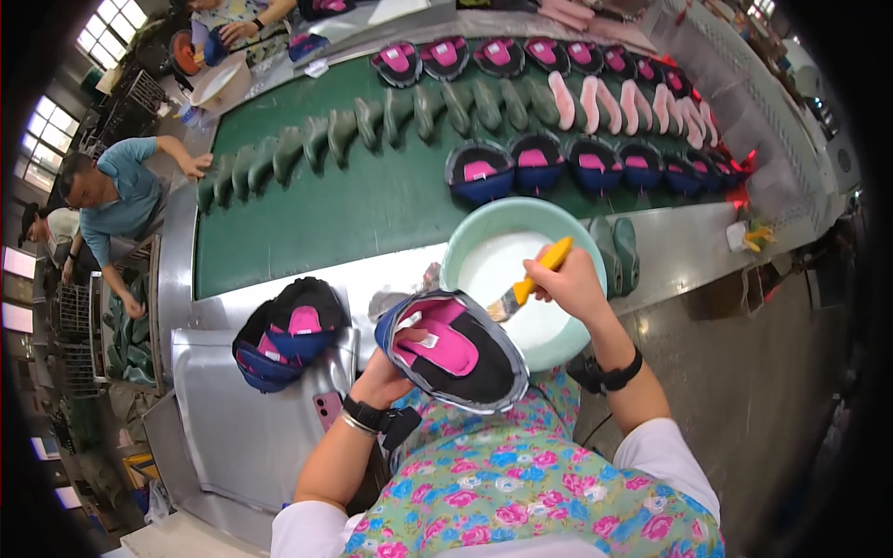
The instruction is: The recorder uses a brush to apply a white liquid adhesive (glue) to the inner edges of blue and pink shoe upper components at a manufacturing workstation.
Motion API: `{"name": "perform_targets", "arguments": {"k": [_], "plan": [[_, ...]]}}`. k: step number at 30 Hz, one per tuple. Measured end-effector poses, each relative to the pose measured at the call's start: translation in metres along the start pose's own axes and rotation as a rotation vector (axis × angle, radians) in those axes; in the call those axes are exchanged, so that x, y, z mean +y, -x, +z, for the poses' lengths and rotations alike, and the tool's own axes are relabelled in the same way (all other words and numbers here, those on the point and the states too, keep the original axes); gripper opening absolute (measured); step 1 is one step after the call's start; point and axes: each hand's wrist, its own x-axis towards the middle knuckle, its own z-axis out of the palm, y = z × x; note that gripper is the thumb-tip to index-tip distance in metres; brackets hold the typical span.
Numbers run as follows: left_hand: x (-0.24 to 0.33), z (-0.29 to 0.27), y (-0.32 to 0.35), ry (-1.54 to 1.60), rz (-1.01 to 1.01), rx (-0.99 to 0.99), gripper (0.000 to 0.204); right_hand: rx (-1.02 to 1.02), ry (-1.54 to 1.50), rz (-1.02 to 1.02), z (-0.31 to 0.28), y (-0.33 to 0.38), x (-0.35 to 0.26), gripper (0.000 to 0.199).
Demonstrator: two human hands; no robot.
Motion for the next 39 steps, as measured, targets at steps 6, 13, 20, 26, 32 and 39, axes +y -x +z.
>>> {"name": "perform_targets", "arguments": {"k": [6,13,20,26,32,39], "plan": [[0.08,-0.021,-0.066,-0.238,0.415,-0.123,0.035,0.265,-0.251,0.001,-0.009,-0.005,-0.001,0.021],[0.128,-0.038,-0.203,-0.142,0.452,-0.065,0.073,0.249,-0.27,0.057,0.02,0.004,-0.012,0.02],[0.156,-0.116,-0.054,-0.75,0.534,-0.019,0.045,-0.101,-0.253,-0.094,0.091,-0.012,-0.026,0.024],[0.157,-0.182,0.091,-1.005,0.928,0.634,0.035,-0.462,-0.047,-0.493,0.271,-0.029,0.012,0.017],[0.129,-0.184,0.068,-1.519,0.919,0.588,0.038,-0.735,0.55,-0.3,0.357,-0.037,0.046,0.031],[0.091,-0.085,0.045,-1.629,0.918,0.399,0.047,-0.532,0.231,-0.604,0.24,-0.024,-0.006,0.035]]}}
